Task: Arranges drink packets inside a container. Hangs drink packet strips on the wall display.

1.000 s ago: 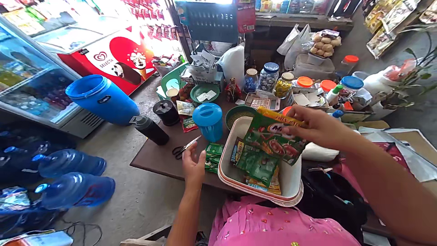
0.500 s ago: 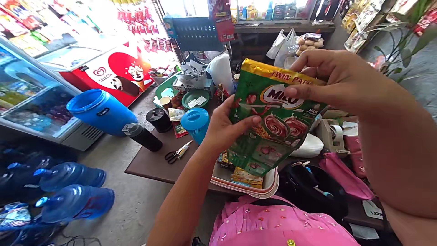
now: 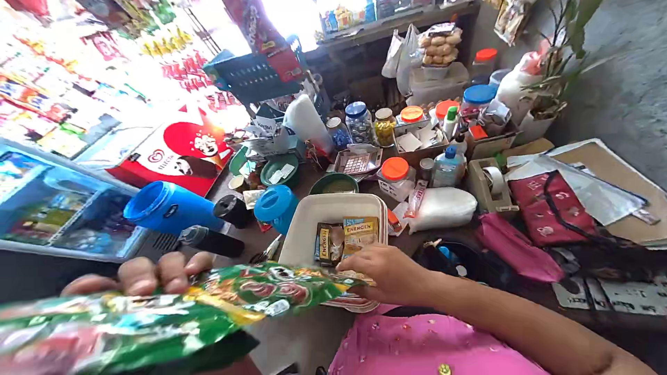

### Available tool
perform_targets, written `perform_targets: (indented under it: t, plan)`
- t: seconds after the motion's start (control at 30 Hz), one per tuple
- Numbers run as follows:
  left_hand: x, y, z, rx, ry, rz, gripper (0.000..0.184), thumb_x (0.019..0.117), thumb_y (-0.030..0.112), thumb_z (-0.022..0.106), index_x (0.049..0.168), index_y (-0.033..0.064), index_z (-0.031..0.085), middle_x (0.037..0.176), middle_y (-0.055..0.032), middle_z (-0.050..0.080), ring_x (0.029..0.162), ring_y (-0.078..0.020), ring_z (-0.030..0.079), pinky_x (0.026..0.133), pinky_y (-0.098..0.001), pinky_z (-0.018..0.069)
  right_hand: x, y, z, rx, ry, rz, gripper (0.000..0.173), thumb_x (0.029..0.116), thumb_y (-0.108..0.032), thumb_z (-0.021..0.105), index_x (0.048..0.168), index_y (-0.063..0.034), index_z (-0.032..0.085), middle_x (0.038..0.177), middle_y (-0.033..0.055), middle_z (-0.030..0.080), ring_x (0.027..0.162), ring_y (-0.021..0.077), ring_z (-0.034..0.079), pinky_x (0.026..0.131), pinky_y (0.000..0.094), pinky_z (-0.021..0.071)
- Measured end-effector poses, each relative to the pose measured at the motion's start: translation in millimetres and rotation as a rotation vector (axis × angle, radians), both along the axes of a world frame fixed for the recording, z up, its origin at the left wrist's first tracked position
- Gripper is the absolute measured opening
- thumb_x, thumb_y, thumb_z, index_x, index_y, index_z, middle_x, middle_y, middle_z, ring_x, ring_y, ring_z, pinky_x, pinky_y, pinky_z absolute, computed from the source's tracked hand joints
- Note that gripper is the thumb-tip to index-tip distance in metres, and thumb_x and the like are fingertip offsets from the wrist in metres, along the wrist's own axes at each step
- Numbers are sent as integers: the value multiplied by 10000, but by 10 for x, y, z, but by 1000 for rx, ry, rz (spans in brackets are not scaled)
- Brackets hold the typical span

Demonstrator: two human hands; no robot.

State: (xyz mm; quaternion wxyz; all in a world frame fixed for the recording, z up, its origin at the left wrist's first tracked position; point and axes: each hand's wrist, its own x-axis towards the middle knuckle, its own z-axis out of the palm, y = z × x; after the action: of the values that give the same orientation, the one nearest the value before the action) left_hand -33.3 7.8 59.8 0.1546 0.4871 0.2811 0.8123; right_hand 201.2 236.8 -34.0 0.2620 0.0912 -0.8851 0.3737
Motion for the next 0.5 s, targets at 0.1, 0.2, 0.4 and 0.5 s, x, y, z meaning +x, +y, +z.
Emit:
perform_targets:
  t: [0.1, 0.2, 0.4, 0.5]
  plan:
    - [366, -25, 117, 18, -92, 131, 314, 992, 416, 581, 1056, 149, 734, 916, -13, 716, 868, -174, 703, 866, -386, 584, 1, -64, -63, 20, 69, 7, 218, 920, -115, 716, 1124, -40, 731, 996, 124, 762, 895, 282, 747, 779, 462, 604]
    - [1356, 598, 793, -14, -390, 416, 286, 986, 283, 613, 753, 127, 671, 688, 18, 674, 640, -104, 692, 647, -211, 575, 26, -57, 15, 7, 95, 33, 293, 881, -101, 730, 1161, -13, 714, 988, 144, 755, 865, 297, 747, 729, 464, 607]
    - [1198, 406, 749, -21, -24, 183, 266, 1018, 252, 571, 831, 115, 702, 785, 14, 706, 741, -106, 720, 718, -217, 587, 59, 58, 161, 81, 171, -52, 204, 945, -103, 618, 1097, -72, 751, 915, 91, 755, 787, 240, 741, 626, 397, 596]
    - [1001, 231, 488, 101, 101, 44, 191, 1001, 210, 596, 971, 112, 757, 908, -33, 756, 865, -171, 752, 796, -302, 612, 74, 123, 228, 104, 161, -70, 220, 981, -108, 580, 1113, -83, 753, 925, 84, 764, 754, 215, 750, 569, 394, 589]
